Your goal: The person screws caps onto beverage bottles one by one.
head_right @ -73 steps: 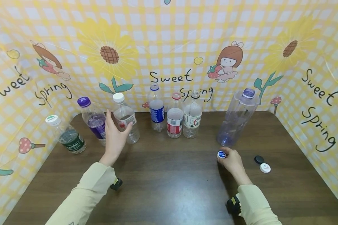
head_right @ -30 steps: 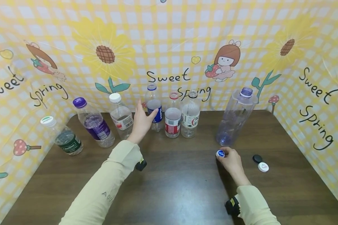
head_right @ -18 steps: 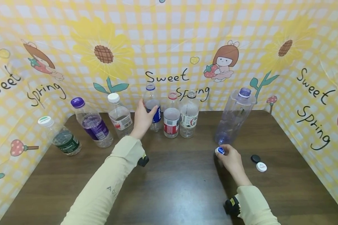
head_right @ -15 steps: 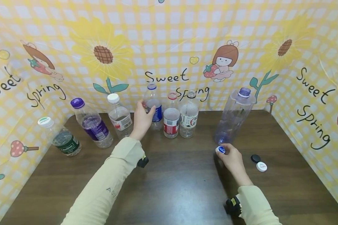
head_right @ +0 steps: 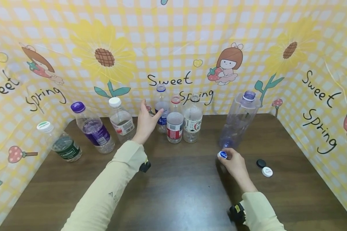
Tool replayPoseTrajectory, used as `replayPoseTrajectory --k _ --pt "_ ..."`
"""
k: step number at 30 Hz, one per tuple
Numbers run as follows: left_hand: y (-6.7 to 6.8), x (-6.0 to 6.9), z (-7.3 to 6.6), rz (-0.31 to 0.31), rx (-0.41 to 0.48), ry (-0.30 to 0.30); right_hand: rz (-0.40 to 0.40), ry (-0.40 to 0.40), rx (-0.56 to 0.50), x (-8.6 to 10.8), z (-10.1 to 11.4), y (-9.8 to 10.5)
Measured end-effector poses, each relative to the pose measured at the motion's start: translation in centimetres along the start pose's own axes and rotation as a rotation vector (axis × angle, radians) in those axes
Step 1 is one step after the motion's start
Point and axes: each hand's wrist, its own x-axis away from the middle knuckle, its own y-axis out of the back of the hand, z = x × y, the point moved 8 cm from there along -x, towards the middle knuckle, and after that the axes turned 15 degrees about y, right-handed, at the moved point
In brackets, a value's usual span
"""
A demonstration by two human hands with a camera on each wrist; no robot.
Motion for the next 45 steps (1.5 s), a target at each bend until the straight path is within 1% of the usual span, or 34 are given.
replayPoseTrajectory --k 6,11,15,19,21,28,32,34,39,42,45 --pt "-0.3 0.0 -1.3 0.037 -0.021 -0.049 0.001 0.009 -0.001 0.0 0.0 -0.3" --pt "-0.6 -0.2 -2.1 0.056 -0.009 -0.055 0.000 0.013 -0.009 0.0 0.2 -0.5" --pt "-0.8 -0.4 -2.4 0.049 -0.013 -0.051 -0.002 0.018 -0.015 -0.1 0.4 -0.6" --pt "-0.7 -0.5 -2.5 0.026 -0.025 -0.045 0.001 0.016 -0.015 -0.1 0.5 -0.7" --pt "-0.6 -0.5 -2.5 0.012 -0.016 -0.042 0.004 0.012 -0.017 -0.1 0.5 -0.7" --pt "0.2 -0.4 -1.9 -0.042 0.046 -0.040 -0.005 0.027 -0.014 -0.1 0.8 -0.5" --pt "0.8 -0.2 -1.5 -0.087 0.051 -0.051 -0.027 0.041 -0.028 -0.1 1.2 -0.2" --pt "1.0 -0.1 -1.3 -0.103 0.041 -0.058 -0.051 0.057 -0.036 -0.1 1.5 0.1" --pt "1.4 0.5 -0.6 -0.099 0.019 -0.075 -0.126 0.083 -0.062 -0.2 2.4 0.8" --pt "1.7 1.1 -0.2 -0.095 0.014 -0.088 -0.161 0.081 -0.082 -0.3 3.0 1.2" --pt "2.1 1.9 0.3 -0.095 0.023 -0.115 -0.193 0.084 -0.118 -0.3 3.8 1.5"
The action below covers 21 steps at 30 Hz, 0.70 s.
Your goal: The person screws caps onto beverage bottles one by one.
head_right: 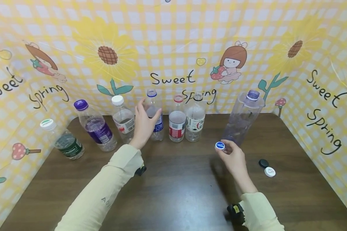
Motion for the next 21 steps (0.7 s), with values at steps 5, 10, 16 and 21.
replayPoseTrajectory --k 5,10,16,21 --pt "0.0 1.5 0.3 0.023 0.006 -0.055 -0.060 0.049 -0.064 -0.3 1.6 0.3" --pt "0.4 3.2 0.3 0.030 -0.005 -0.099 -0.110 0.122 -0.076 -0.6 3.7 0.7" --pt "0.4 5.6 -0.1 0.071 0.027 -0.164 -0.150 0.170 -0.118 -0.8 6.4 1.3" --pt "-0.2 8.2 -0.9 0.132 0.039 -0.250 -0.163 0.212 -0.167 -1.1 9.2 1.5"
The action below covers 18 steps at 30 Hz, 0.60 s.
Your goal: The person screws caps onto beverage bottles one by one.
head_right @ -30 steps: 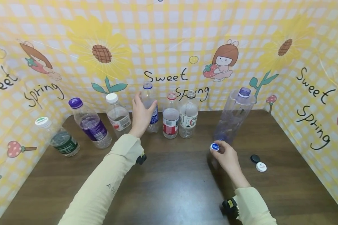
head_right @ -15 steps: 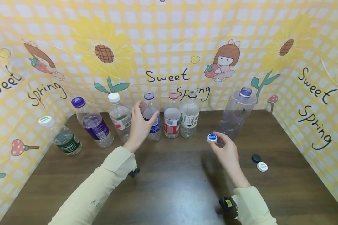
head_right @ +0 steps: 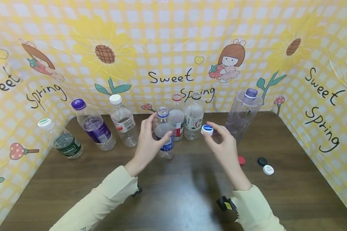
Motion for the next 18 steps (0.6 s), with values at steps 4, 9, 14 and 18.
replayPoseTrajectory --k 4,9,14,18 --pt "-0.9 1.6 -1.0 0.029 -0.021 -0.078 -0.012 0.050 -0.045 -0.7 1.8 -0.5" --pt "-1.8 3.1 -1.6 0.085 -0.025 -0.118 0.005 0.089 -0.091 -1.3 3.5 -1.4" --pt "-2.3 4.0 -1.9 0.095 -0.025 -0.161 0.046 0.108 -0.094 -1.8 4.9 -2.2" --pt "-2.5 4.5 -2.2 0.085 -0.030 -0.198 0.089 0.141 -0.082 -2.0 5.7 -3.0"
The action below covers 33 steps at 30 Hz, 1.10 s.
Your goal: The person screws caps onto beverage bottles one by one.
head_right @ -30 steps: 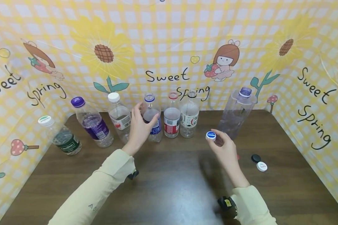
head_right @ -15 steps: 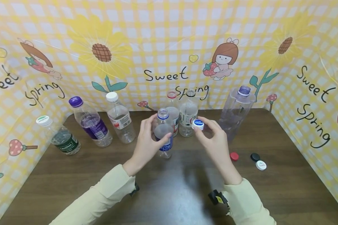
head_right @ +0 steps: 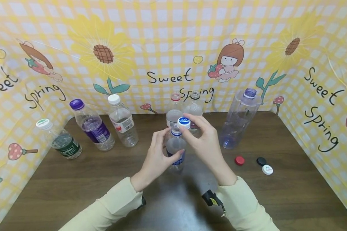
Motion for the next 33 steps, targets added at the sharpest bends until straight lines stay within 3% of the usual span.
replayPoseTrajectory --k 7,23,33 --pt "0.0 0.5 -0.1 0.018 0.008 -0.001 0.055 0.052 -0.033 0.0 0.5 -1.2" --pt "0.3 0.5 -0.1 0.039 0.035 -0.008 0.120 0.057 0.008 -0.1 0.7 -1.7" --pt "-0.1 0.5 0.0 0.106 0.036 0.055 0.142 0.027 0.001 0.1 0.4 -1.5"
